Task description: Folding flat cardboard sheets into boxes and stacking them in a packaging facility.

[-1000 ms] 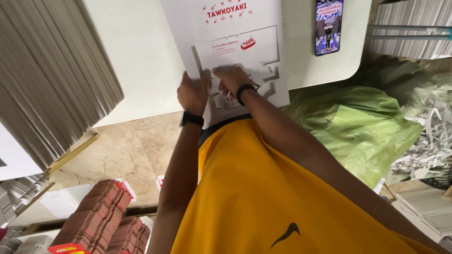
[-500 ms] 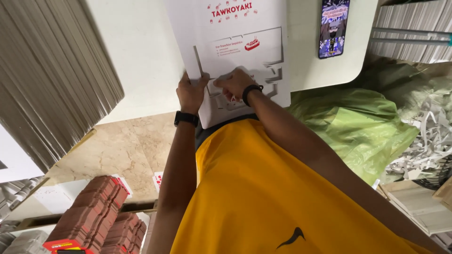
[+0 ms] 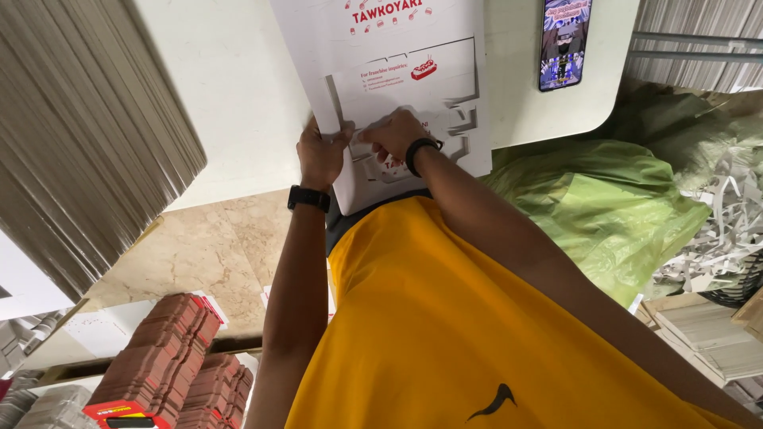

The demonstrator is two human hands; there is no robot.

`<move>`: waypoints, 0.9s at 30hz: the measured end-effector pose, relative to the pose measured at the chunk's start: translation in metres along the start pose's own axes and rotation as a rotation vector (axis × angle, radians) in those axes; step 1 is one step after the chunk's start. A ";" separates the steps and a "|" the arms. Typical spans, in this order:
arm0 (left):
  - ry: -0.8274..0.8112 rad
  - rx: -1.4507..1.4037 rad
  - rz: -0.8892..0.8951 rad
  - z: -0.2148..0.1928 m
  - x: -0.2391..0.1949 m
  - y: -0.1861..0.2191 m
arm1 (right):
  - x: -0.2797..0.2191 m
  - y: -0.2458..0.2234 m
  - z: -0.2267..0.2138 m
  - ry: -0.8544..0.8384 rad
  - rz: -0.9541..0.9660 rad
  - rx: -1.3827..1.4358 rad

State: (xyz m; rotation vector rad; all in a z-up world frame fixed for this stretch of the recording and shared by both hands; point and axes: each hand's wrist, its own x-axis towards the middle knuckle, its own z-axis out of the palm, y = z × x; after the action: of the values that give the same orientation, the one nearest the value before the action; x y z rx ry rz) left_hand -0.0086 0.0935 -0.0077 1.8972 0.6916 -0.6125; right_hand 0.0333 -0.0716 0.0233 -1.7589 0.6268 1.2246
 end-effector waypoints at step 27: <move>0.065 0.267 -0.035 0.001 -0.011 0.013 | -0.051 -0.030 -0.019 -0.099 -0.042 -0.299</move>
State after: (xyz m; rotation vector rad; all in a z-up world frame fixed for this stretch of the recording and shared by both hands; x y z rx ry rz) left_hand -0.0080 0.0859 0.0073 2.1636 0.7137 -0.6962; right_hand 0.0464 -0.0771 0.0841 -1.9294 0.3607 1.4239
